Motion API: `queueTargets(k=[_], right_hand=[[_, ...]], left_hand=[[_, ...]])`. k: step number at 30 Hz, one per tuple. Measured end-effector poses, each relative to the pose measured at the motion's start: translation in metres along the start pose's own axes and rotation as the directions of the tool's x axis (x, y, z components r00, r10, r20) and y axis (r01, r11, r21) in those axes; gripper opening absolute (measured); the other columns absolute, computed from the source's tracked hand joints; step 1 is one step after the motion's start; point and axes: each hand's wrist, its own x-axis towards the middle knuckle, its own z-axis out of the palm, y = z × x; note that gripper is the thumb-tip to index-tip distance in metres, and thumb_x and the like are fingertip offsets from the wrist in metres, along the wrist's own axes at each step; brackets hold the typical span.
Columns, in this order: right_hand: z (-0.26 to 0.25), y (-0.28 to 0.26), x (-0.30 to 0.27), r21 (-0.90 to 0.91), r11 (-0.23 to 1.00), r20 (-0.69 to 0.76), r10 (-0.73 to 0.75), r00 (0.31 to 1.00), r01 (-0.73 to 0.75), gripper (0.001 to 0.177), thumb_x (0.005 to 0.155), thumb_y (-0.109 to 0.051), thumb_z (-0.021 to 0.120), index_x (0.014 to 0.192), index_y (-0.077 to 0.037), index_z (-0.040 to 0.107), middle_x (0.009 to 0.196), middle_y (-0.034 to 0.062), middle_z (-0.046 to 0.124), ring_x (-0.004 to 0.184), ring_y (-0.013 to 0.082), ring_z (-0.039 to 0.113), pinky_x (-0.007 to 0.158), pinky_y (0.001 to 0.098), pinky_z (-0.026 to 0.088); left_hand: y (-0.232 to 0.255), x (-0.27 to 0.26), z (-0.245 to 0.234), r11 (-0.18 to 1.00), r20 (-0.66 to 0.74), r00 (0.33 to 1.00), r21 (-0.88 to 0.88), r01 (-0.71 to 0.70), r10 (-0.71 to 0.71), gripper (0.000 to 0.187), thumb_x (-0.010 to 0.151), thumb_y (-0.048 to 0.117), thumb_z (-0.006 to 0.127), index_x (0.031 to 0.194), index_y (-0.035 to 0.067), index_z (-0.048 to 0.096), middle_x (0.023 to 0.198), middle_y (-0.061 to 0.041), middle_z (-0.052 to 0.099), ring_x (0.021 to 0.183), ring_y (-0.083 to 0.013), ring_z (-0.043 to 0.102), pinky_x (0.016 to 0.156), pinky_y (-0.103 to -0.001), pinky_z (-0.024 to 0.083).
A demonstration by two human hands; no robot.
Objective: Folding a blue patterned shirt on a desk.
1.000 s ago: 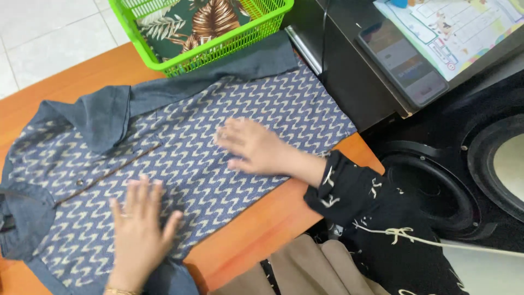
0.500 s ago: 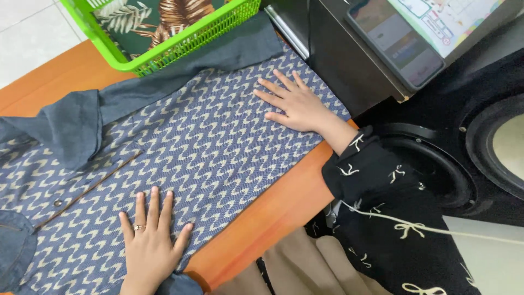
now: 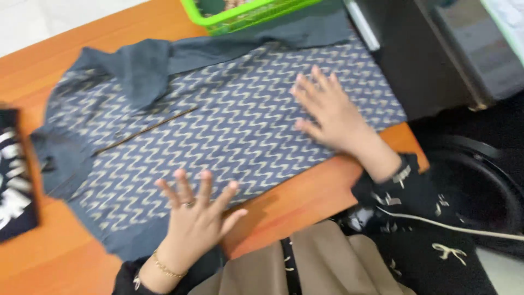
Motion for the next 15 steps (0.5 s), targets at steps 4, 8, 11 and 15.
queueTargets(k=[4,8,11,15], right_hand=[[0.005,-0.08,0.017,0.086,0.974,0.038,-0.211,0.977,0.208,0.071,0.095,-0.051,0.063,0.152,-0.012,0.047,0.163,0.0131,0.039,0.155,0.0385,0.026,0.122,0.0631,0.021],[0.035,-0.096,0.021,0.162,0.944,0.174,-0.316,0.933,0.289,0.072,0.094,-0.052,0.061,0.154,-0.016,0.045,0.163,0.0102,0.038,0.152,0.0353,0.027,0.12,0.0633,0.021],[0.05,-0.052,0.015,0.067,0.958,0.21,-0.285,0.935,0.277,0.067,0.095,-0.049,0.058,0.155,-0.025,0.044,0.166,0.0055,0.034,0.155,0.0324,0.022,0.121,0.0628,0.017],[0.031,0.041,0.001,-0.105,0.979,0.297,0.197,0.934,-0.173,0.06,0.1,-0.048,0.049,0.157,-0.032,0.04,0.17,-0.0017,0.026,0.158,0.0293,0.011,0.123,0.0591,0.004]], left_hand=[[-0.002,0.018,-0.008,0.997,0.096,0.995,-0.075,0.0,0.007,0.07,0.103,0.065,0.056,0.164,0.032,0.042,0.174,-0.018,0.003,0.157,-0.0483,-0.008,0.122,-0.073,-0.008],[-0.014,0.018,0.015,0.986,0.232,0.97,-0.165,-0.03,0.068,0.072,0.099,0.064,0.053,0.16,0.025,0.045,0.171,-0.014,0.025,0.159,-0.0409,0.008,0.122,-0.069,-0.002],[-0.021,0.011,0.026,0.954,0.292,0.954,-0.3,0.02,0.072,0.072,0.097,0.063,0.052,0.156,0.021,0.047,0.167,-0.013,0.033,0.158,-0.0379,0.015,0.123,-0.066,0.003],[-0.024,0.011,0.026,0.931,0.276,0.956,-0.364,0.012,0.096,0.069,0.097,0.059,0.052,0.153,0.019,0.049,0.164,-0.013,0.037,0.156,-0.0389,0.019,0.122,-0.065,0.007]])
